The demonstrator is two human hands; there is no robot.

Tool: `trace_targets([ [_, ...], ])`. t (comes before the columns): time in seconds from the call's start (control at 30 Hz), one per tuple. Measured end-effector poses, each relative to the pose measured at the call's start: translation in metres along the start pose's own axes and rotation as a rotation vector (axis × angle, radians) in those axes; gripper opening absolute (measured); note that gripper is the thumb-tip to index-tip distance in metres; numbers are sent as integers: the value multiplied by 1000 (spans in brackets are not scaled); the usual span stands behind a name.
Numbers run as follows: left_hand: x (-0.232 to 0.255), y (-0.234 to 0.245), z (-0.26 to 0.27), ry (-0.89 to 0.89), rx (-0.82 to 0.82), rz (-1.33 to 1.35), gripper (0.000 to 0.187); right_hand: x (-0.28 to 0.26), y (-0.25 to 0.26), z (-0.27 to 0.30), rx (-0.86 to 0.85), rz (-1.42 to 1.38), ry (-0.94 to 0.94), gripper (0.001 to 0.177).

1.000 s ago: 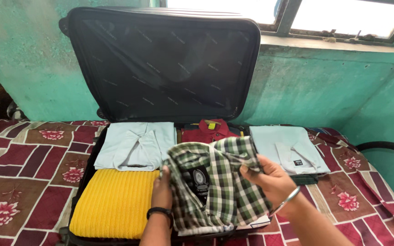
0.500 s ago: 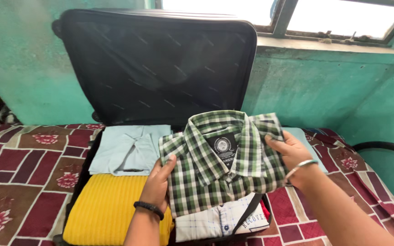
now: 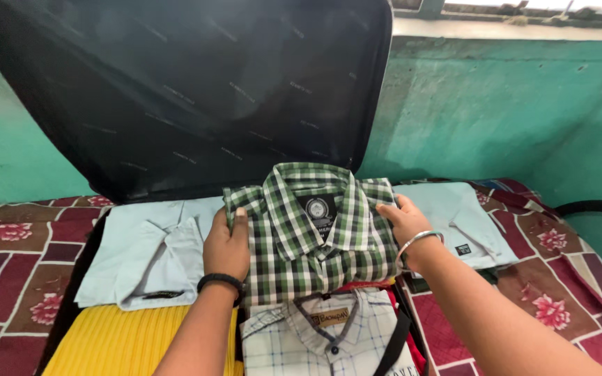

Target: The person packs shirts into a suitcase on a bed, folding and smoothing the garments by hand to arrange them in rows.

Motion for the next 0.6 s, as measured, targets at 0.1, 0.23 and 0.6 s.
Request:
trace_targets([
  [0.1, -12, -16, -10, 32, -1, -74, 49, 15, 4, -34, 16, 109, 120, 43],
  [0.23, -39, -33, -19, 132, -81, -188, 52, 47, 18, -64, 126, 331, 184, 47],
  [0.6, -36, -39, 6, 68, 22, -388, 70, 72, 26, -65, 325, 797, 247, 68],
])
Point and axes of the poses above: each hand's wrist, its own z-axis away from the middle knuckle, its own y-axis out of the back of the hand, x = y × z, the point moved 5 cm from there along -z, towards the middle knuckle, and after that the axes turned 4 degrees about -y, right-handed, at the moved point
